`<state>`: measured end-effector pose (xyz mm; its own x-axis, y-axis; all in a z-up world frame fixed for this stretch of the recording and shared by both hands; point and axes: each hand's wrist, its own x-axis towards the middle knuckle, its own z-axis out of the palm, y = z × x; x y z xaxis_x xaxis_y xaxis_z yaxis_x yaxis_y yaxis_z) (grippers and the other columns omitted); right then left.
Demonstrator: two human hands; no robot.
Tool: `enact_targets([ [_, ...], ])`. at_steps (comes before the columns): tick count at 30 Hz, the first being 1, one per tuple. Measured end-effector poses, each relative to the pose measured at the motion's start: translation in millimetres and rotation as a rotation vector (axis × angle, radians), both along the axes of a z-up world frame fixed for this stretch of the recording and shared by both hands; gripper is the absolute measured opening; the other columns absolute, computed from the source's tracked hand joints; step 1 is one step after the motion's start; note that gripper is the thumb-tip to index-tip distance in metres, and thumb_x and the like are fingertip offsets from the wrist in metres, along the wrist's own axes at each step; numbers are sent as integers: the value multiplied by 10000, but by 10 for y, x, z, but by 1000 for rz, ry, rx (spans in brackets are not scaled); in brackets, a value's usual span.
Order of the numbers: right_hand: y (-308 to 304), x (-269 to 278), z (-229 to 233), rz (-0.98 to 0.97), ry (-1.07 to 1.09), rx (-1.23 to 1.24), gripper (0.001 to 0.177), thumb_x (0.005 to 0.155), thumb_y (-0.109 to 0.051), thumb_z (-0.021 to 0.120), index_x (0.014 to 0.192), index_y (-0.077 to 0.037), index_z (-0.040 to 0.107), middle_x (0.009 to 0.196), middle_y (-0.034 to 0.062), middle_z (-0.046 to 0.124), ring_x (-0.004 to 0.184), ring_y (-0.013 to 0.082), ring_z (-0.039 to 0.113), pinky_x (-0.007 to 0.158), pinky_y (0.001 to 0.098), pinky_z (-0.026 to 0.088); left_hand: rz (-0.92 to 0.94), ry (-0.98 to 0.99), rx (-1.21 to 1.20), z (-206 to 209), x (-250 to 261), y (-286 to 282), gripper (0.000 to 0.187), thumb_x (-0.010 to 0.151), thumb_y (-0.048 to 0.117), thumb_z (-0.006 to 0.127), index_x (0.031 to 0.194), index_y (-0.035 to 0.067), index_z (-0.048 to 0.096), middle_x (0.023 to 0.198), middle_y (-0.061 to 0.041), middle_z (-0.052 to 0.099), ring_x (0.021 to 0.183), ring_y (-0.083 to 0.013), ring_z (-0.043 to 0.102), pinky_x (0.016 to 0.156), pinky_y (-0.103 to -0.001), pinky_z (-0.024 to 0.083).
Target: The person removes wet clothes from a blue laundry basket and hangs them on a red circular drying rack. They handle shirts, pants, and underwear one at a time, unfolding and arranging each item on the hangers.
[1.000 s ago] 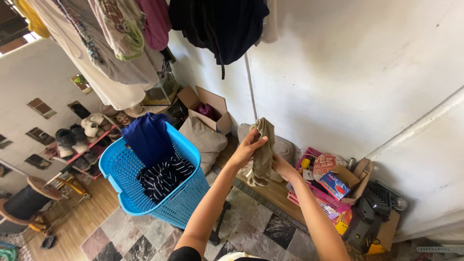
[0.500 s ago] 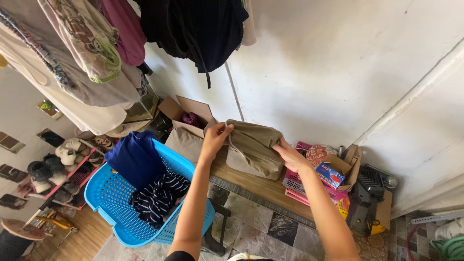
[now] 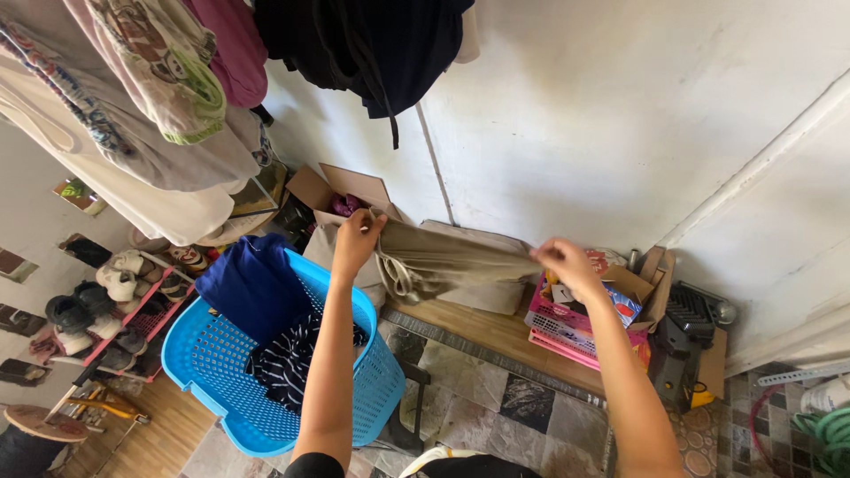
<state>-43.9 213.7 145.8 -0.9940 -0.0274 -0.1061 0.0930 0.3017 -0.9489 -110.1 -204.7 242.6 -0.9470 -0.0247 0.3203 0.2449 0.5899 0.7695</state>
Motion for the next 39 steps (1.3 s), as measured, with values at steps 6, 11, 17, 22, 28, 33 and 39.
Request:
enact_targets([
  [6, -467, 135, 397, 365, 133, 492, 306, 1002, -346, 639, 1159, -87, 681, 1127, 100, 707, 998, 233, 682, 875, 382, 544, -343, -235, -207, 224, 10, 377, 599, 1101, 492, 438, 1050, -20, 745, 760, -264, 676, 732, -375, 654, 738, -435, 540],
  [11, -973, -239, 459, 362, 395, 115, 302, 1085, -213, 415, 1224, -53, 630, 1177, 126, 697, 1076, 232, 662, 968, 368, 527, -564, -40, -485, 392, 279, 990, 721, 1078, 574, 368, 858, 23, 777, 689, -188, 676, 695, -372, 671, 723, -458, 545],
  [17, -1433, -385, -556, 137, -50, -601, 274, 1079, -207, 435, 1176, 0, 585, 1053, 67, 651, 1029, 167, 608, 911, 346, 543, -802, 163, -386, 715, 682, 1304, 605, 1059, 562, 331, 967, 134, 749, 718, -84, 715, 697, -284, 690, 719, -433, 548],
  [22, -1531, 22, -870, 10, -126, -1152, 291, 1098, -262, 436, 1194, -22, 571, 1050, 57, 652, 1029, 146, 609, 915, 324, 544, -1012, 379, -291, 811, 1074, 1406, 528, 1085, 538, 360, 1027, 177, 741, 986, -32, 762, 1011, -228, 700, 1064, -483, 480],
  [28, -982, 307, -27, 301, -156, -903, 285, 1099, -259, 462, 1195, -18, 580, 1039, 67, 653, 994, 154, 614, 900, 312, 550, -833, 411, -247, 872, 963, 1080, 460, 1122, 426, 392, 1222, 124, 724, 1188, -95, 722, 1221, -289, 633, 1205, -564, 312],
  [33, -767, 262, 603, 356, 34, -660, 282, 1100, -258, 483, 1195, -14, 587, 1031, 75, 654, 965, 160, 618, 887, 303, 555, -715, 177, -16, 981, 863, 867, 363, 1109, 320, 449, 1248, 99, 702, 1215, -95, 699, 1198, -281, 621, 1064, -408, 480],
  [39, -602, -51, 949, 151, 300, -267, 278, 1100, -256, 508, 1196, -10, 596, 1020, 84, 654, 930, 167, 622, 871, 291, 561, -627, 174, 89, 1183, 825, 892, 266, 1060, 188, 547, 1276, 93, 669, 1233, -72, 695, 1155, -246, 643, 1011, -362, 509],
])
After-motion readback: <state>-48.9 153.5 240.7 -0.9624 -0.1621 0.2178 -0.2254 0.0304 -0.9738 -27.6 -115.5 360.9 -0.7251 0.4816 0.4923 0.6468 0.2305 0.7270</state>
